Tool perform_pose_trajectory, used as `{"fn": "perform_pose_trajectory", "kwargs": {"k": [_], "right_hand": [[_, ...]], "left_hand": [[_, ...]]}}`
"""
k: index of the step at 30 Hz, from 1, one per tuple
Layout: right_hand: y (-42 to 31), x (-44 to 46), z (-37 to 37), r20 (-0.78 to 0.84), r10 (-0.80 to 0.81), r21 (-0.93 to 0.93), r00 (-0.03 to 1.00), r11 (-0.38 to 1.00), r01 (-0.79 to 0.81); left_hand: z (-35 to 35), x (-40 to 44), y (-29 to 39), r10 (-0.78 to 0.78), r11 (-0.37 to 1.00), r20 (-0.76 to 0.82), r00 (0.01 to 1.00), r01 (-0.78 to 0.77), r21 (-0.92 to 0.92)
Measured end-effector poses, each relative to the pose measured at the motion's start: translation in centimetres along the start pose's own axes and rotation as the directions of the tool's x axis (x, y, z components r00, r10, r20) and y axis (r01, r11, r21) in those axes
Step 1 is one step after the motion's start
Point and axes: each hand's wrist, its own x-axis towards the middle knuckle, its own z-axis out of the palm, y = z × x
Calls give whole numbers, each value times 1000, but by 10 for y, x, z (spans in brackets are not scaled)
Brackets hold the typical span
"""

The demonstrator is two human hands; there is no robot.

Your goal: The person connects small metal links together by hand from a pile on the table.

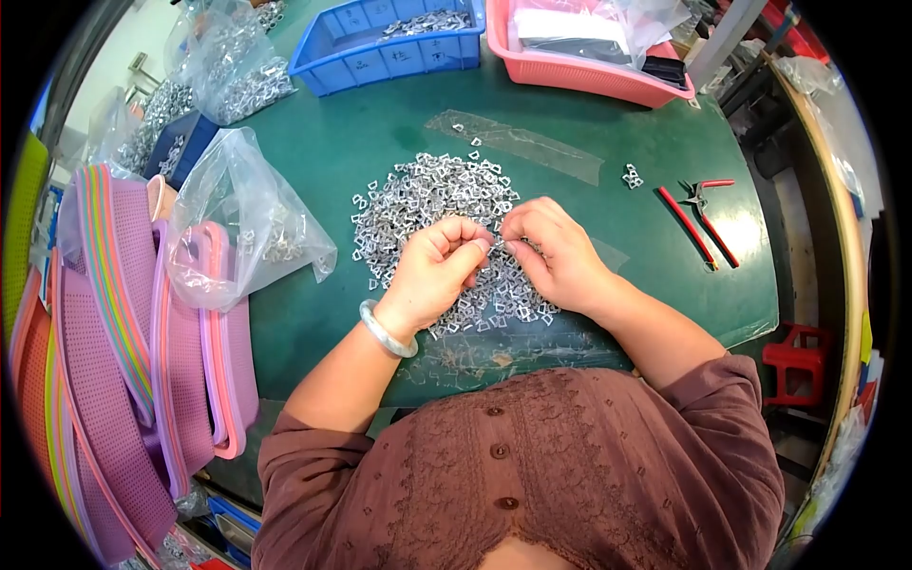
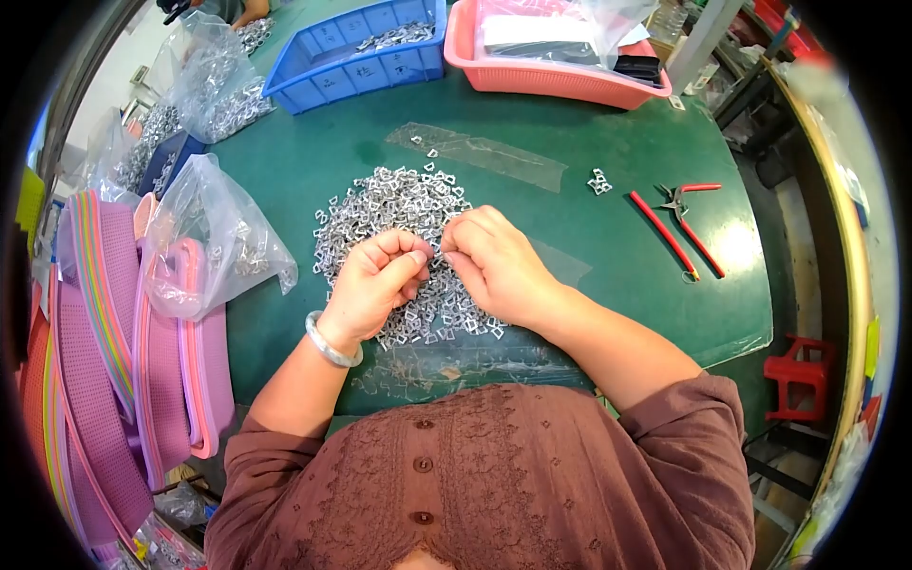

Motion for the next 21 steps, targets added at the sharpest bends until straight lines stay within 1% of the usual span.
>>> {"fn": "perform_pose_trajectory", "kwargs": {"k": [1, 4, 7, 10, 13, 16, 19, 21], "right_hand": [[-1, -1, 0, -13, 16, 32, 1000, 999, -15], [-4, 0, -1, -53, -31, 38, 998, 999, 33], [-7, 2, -2, -96, -64, 51, 993, 996, 69], [-4, 1, -1, -96, -111, 63, 989, 991, 118], [-5, 2, -1, -90, -114, 56, 989, 991, 119], [-6, 3, -1, -97, -128, 61, 987, 989, 134], [-5, 3, -2, -84, -146, 64, 986, 986, 151], [-6, 2, -2, -92, -102, 80, 990, 991, 110]], "left_hand": [[2, -1, 3, -7, 1000, 23, 1000, 7, 6], [3, -4, 6, -83, 993, 37, 996, 86, -76], [2, -3, 7, -92, 986, 57, 994, 99, -134], [0, -4, 7, -115, 973, 88, 989, 130, -190], [1, -5, 7, -83, 974, 62, 995, 94, -205], [1, -4, 5, -80, 967, 53, 995, 90, -237], [1, -3, 3, -72, 970, 63, 995, 85, -228], [2, -4, 2, -71, 977, 41, 997, 78, -196]]}}
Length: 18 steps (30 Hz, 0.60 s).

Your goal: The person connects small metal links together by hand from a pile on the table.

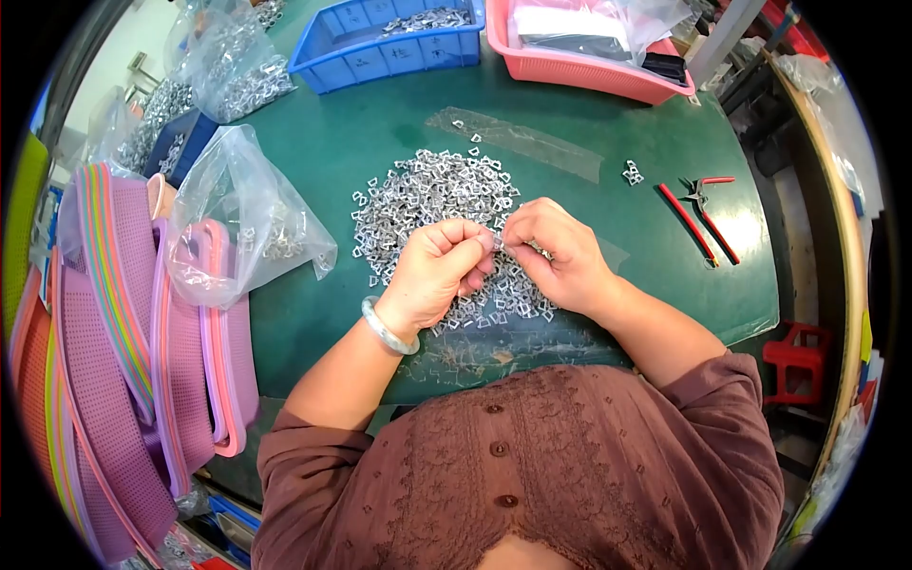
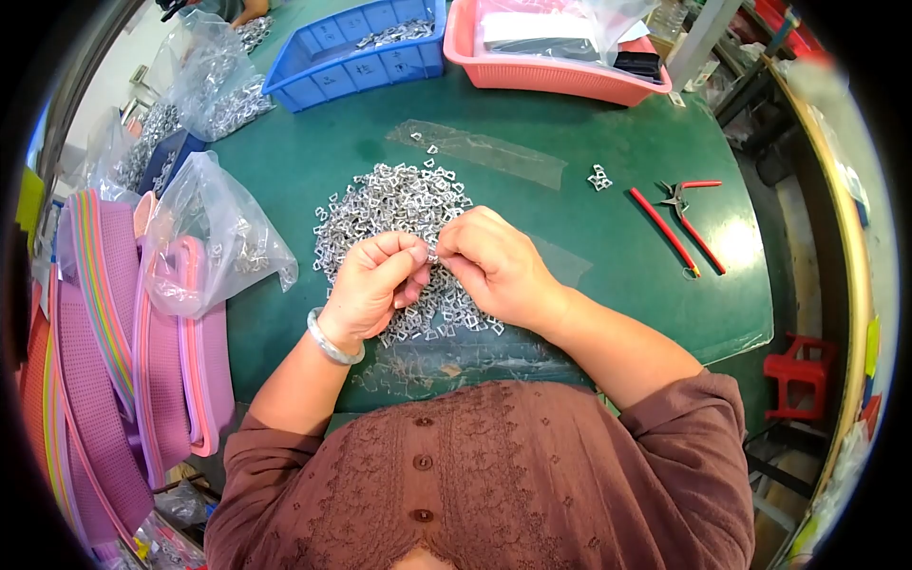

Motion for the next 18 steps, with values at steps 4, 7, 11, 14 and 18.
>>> {"fn": "perform_pose_trajectory", "kwargs": {"k": [4, 7, 11, 14, 18], "right_hand": [[-2, -2, 1, -35, 170, 45, 985, 985, -168], [3, -5, 1, -2, 243, 123, 970, 963, -241], [4, -5, 1, 38, 318, 210, 947, 924, -319], [2, -5, 1, 62, 379, 246, 923, 891, -382], [2, -6, 0, 92, 443, 289, 892, 845, -449]], "left_hand": [[1, 0, 0, 35, 999, -42, 999, -34, 28], [0, -1, 0, 65, 997, -65, 996, -62, 45], [1, 0, -1, 82, 996, -67, 994, -79, 50], [3, -1, -2, 98, 994, -58, 993, -94, 62], [2, 0, -4, 120, 990, -50, 992, -116, 80]]}}
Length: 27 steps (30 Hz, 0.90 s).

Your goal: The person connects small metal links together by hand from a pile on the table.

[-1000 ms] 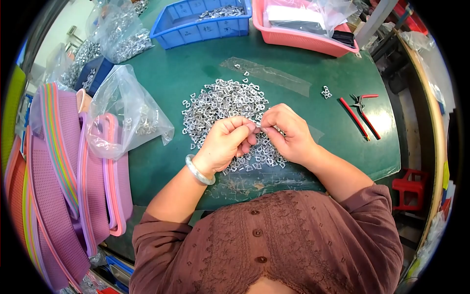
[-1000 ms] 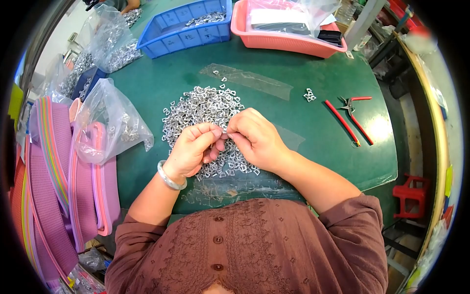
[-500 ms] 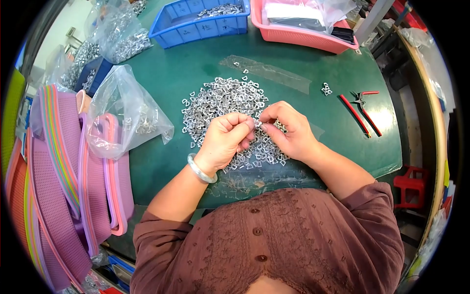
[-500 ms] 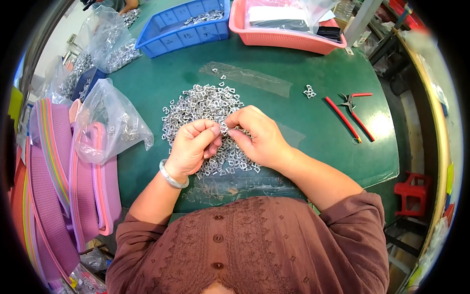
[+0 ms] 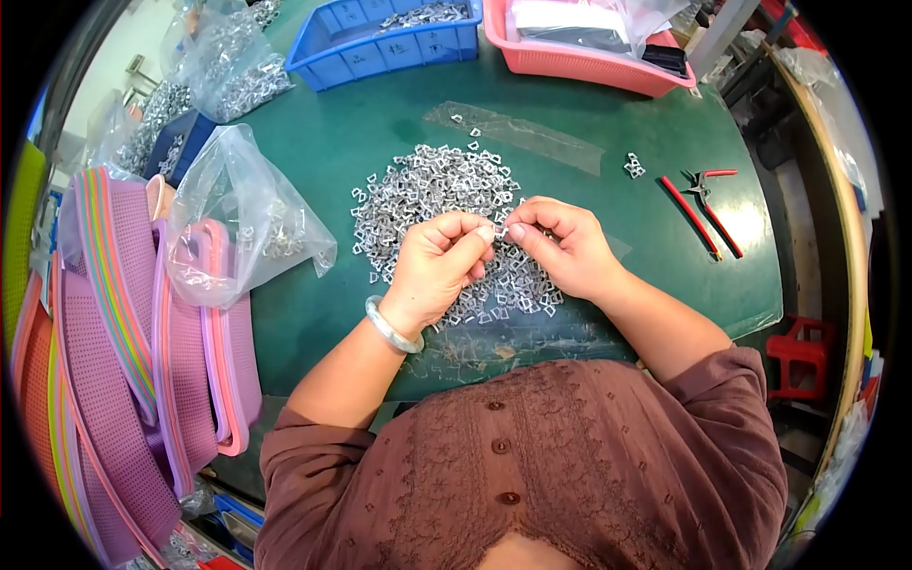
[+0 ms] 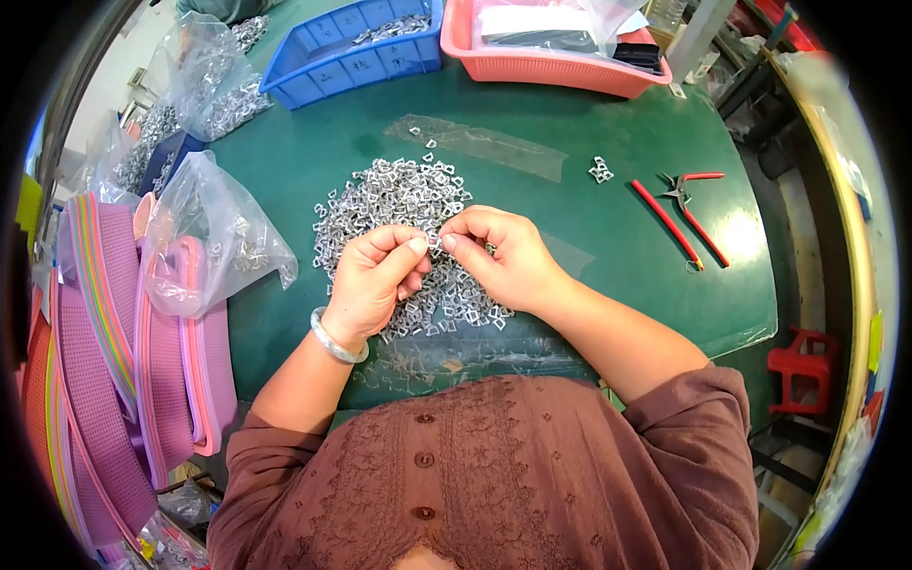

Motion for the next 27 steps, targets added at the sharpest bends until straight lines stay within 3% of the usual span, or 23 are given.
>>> {"fn": "perform_pose_trajectory", "kwargs": {"k": [7, 15, 17, 21, 27], "right_hand": [[-2, -1, -1, 12, 103, 55, 995, 993, -103], [-2, 0, 0, -23, -112, -100, 993, 989, 109], [-1, 3, 0, -22, -321, -223, 947, 925, 309], [-10, 5, -3, 38, -484, -361, 874, 810, 463], [-26, 1, -7, 73, -477, -382, 876, 798, 466]], "left_hand": [[0, 0, 0, -9, 1000, 4, 1000, 9, 23], [0, 2, 0, -81, 995, 55, 995, 84, -50], [0, 2, 0, -113, 989, 74, 991, 120, -91], [0, 1, 6, -174, 959, 145, 974, 201, -200], [0, -1, 9, -148, 899, 203, 968, 217, -380]]}}
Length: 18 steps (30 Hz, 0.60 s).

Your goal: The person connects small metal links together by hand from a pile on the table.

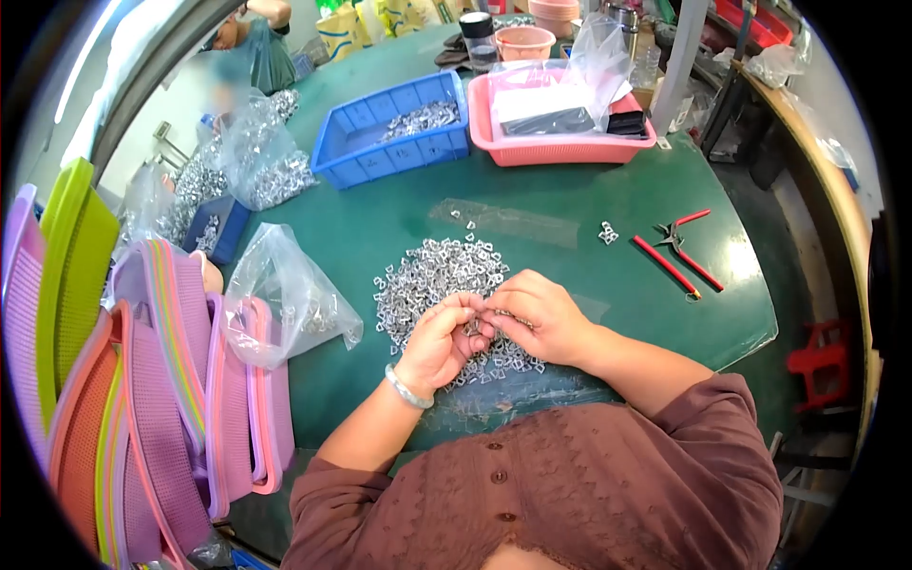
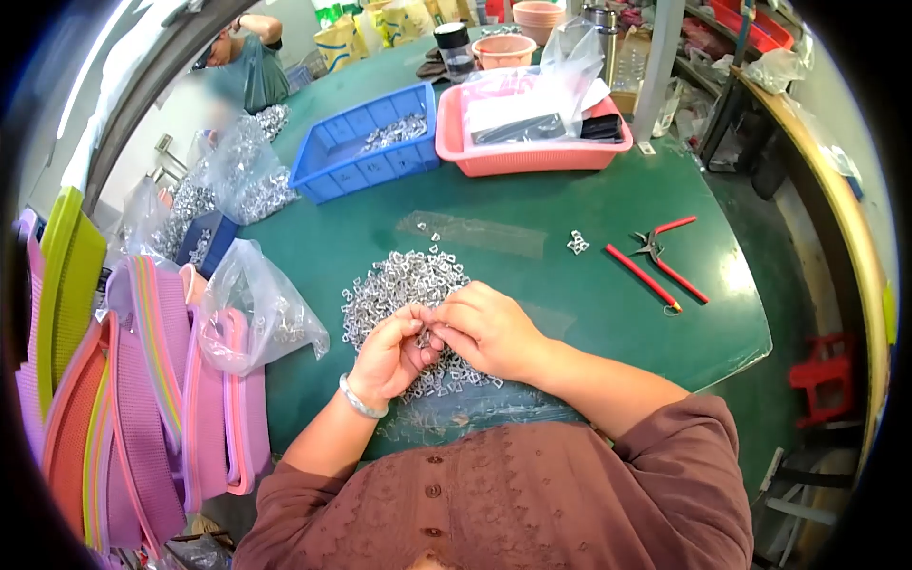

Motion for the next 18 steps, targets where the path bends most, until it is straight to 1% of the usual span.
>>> {"fn": "perform_pose_trajectory", "kwargs": {"k": [1, 2, 3, 5, 8, 9, 10, 11, 12, 13, 14, 15, 16, 17, 18], "right_hand": [[-1, 1, -3, 19, 9, 8, 1000, 1000, -9], [-1, 1, -5, 43, 11, 20, 999, 1000, -12], [-1, 0, -4, 13, 12, 1, 1000, 1000, -12], [-4, -1, -6, 43, 24, 7, 999, 1000, -25], [-3, 4, -26, 105, 51, -3, 993, 999, -51], [-3, 3, -36, 122, 71, -15, 990, 997, -70], [2, 9, -54, 170, 44, -69, 984, 997, -32], [4, 16, -73, 155, 33, -117, 987, 993, -15], [8, 25, -94, 101, 29, -163, 994, 987, -12], [17, 34, -117, 57, 59, -204, 997, 978, -47], [32, 42, -140, 20, 14, -319, 1000, 948, -7], [42, 53, -165, -58, 29, -388, 998, 920, -50], [51, 68, -190, -158, 176, -404, 972, 886, -226], [55, 85, -212, -232, 231, -367, 945, 879, -305], [74, 97, -234, -315, 130, -473, 940, 837, -274]], "left_hand": [[1, -2, 3, 4, 1000, -40, 999, -5, -19], [3, -5, 6, 17, 1000, -62, 998, -16, 11], [6, -10, 11, 40, 998, -92, 995, -36, 43], [11, -22, 28, 86, 992, -165, 982, -70, 104], [6, -45, 62, 281, 946, -220, 934, -231, 226], [5, -52, 75, 392, 895, -262, 882, -301, 328], [7, -60, 90, 505, 829, -300, 809, -357, 432], [2, -69, 103, 615, 752, -326, 718, -410, 515], [-2, -76, 115, 723, 650, -346, 598, -419, 634], [-9, -81, 126, 799, 560, -361, 481, -376, 738], [-34, -84, 137, 845, 469, -280, 455, -379, 798], [-37, -88, 144, 862, 424, -291, 416, -276, 862], [-63, -89, 153, 873, 372, -277, 400, -182, 910], [-67, -89, 156, 870, 342, -272, 410, -107, 934], [-73, -87, 155, 892, 225, -196, 409, -24, 974]]}}
